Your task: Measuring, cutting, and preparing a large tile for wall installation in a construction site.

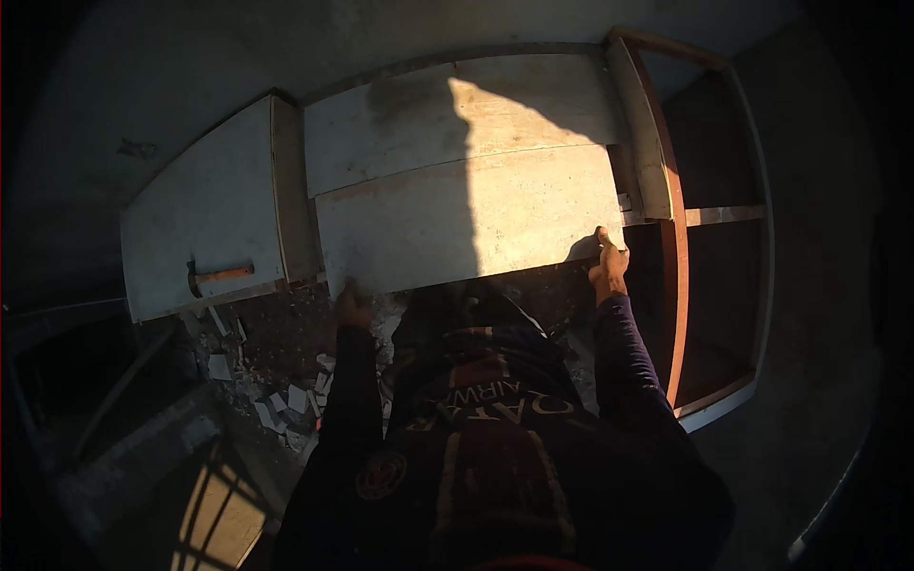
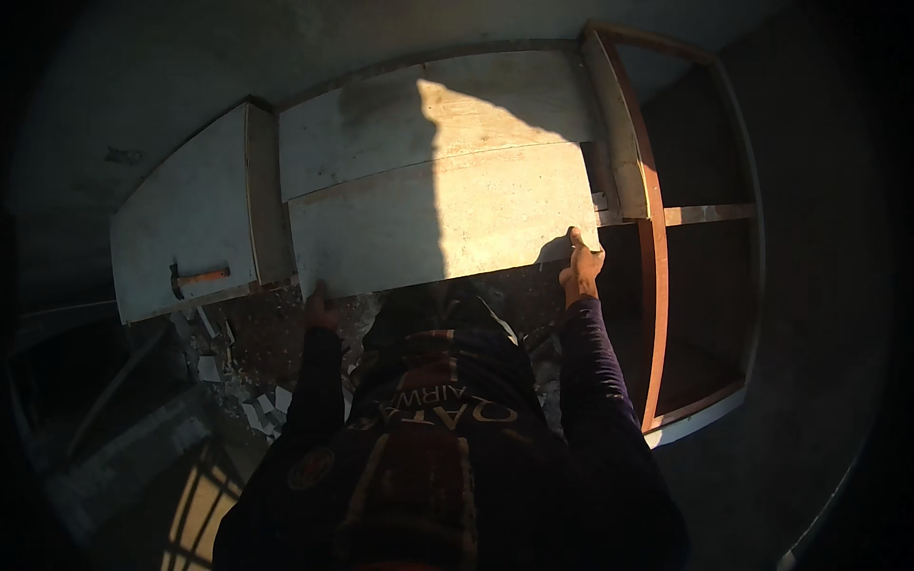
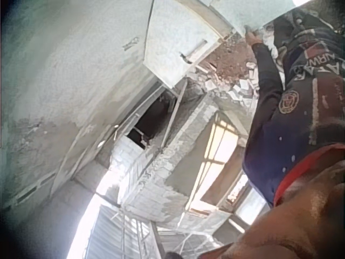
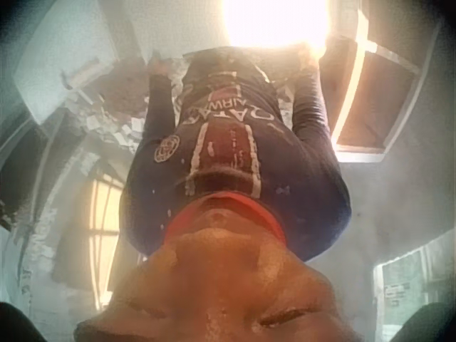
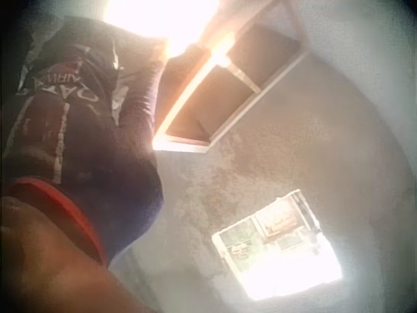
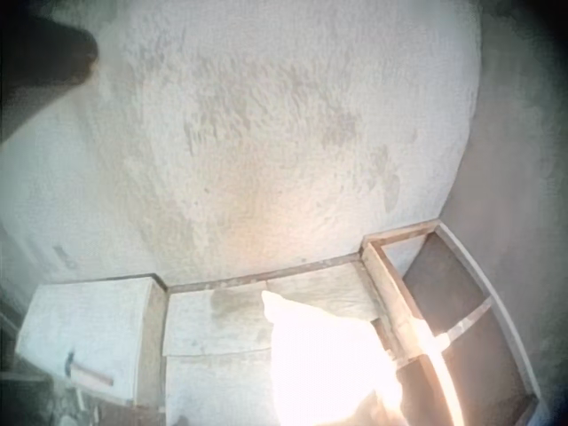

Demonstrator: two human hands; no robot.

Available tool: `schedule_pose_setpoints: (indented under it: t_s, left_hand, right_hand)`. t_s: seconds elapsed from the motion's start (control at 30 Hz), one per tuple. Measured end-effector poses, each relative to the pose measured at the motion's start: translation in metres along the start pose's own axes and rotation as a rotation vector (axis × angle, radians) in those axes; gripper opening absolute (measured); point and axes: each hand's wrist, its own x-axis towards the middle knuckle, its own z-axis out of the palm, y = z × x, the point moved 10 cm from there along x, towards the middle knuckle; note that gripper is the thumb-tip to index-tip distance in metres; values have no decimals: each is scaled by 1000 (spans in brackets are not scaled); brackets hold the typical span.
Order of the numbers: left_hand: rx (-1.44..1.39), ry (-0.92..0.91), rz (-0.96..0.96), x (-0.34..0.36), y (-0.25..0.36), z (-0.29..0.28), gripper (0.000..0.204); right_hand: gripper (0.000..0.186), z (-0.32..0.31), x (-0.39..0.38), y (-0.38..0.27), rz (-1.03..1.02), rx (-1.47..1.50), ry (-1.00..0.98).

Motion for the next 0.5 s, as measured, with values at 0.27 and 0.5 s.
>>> schedule_pose_setpoints:
  t_s: [0.27, 0.5]
  left_hand:
    - [-710, 189, -335, -11, -21, 10, 39]
    - [-655, 175, -357, -18, -12, 6, 40]
  right_hand:
    - [38, 9, -29, -19, 32, 16, -12]
    - [48, 15, -12, -10, -72, -182, -131]
